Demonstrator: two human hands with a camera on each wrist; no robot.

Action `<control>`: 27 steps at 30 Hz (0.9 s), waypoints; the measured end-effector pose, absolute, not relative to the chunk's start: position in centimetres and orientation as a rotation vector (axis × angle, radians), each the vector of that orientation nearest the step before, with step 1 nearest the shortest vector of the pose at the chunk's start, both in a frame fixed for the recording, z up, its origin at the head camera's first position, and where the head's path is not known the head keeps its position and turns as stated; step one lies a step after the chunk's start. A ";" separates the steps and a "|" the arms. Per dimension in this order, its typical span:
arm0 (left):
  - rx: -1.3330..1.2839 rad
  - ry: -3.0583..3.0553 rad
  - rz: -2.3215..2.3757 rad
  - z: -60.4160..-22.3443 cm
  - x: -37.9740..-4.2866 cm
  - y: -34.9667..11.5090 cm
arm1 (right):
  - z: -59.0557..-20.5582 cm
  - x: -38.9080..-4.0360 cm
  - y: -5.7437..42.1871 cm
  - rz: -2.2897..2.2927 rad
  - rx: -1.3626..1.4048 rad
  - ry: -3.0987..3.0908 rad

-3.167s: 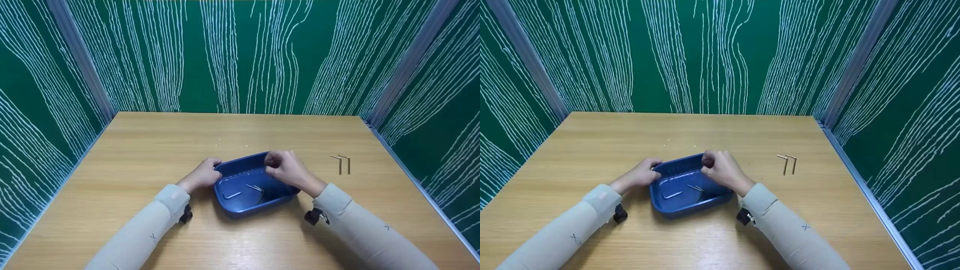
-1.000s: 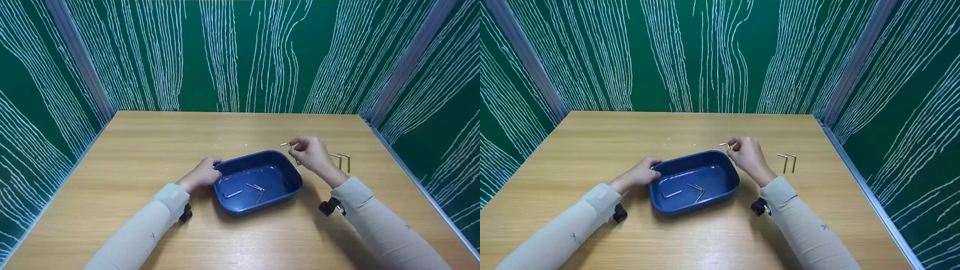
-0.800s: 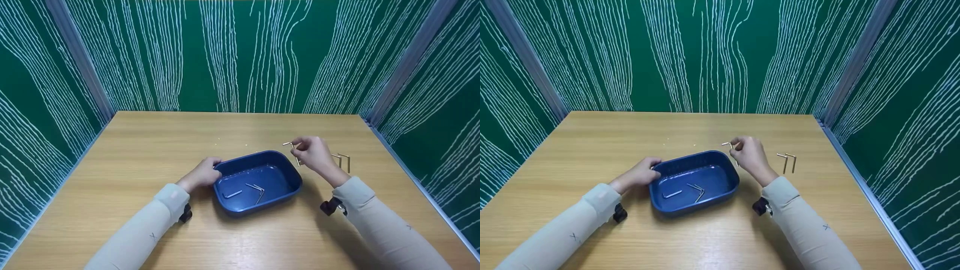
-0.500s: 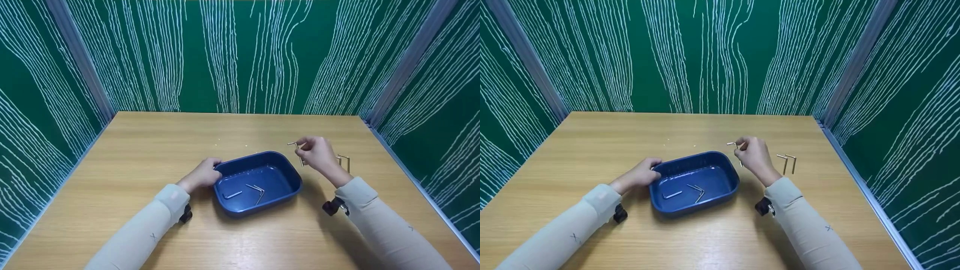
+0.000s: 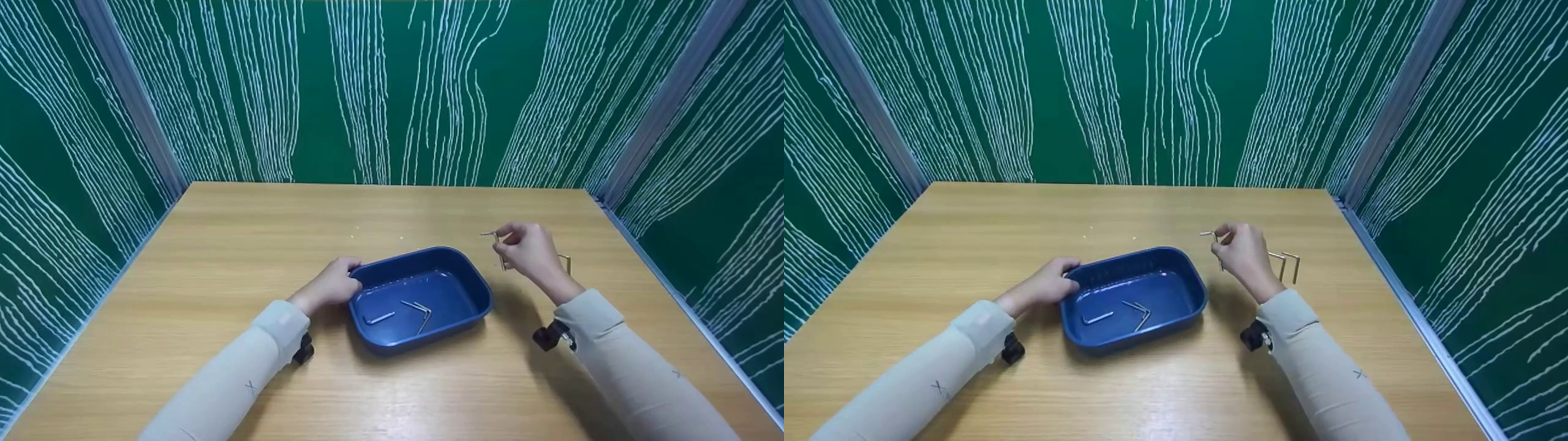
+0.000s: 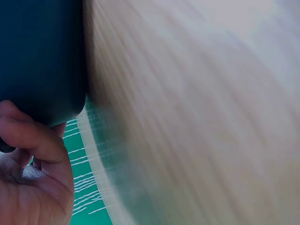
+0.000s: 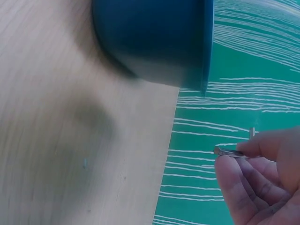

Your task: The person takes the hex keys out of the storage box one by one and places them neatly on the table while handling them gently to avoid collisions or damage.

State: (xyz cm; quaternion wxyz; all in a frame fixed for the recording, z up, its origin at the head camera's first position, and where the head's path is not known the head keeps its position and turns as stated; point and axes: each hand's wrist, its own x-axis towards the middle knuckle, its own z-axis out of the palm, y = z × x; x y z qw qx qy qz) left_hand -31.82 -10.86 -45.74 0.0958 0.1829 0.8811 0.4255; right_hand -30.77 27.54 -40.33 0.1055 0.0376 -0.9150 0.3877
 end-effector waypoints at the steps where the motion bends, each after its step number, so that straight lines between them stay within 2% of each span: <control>1: 0.544 2.615 1.258 -45.8 -31.8 -10.9 | -40.4 -30.8 27.7 1.146 0.106 -2.694; 27: 0.550 2.585 1.291 -45.7 -31.8 -10.9 | -41.0 -31.2 30.1 1.138 0.048 -2.687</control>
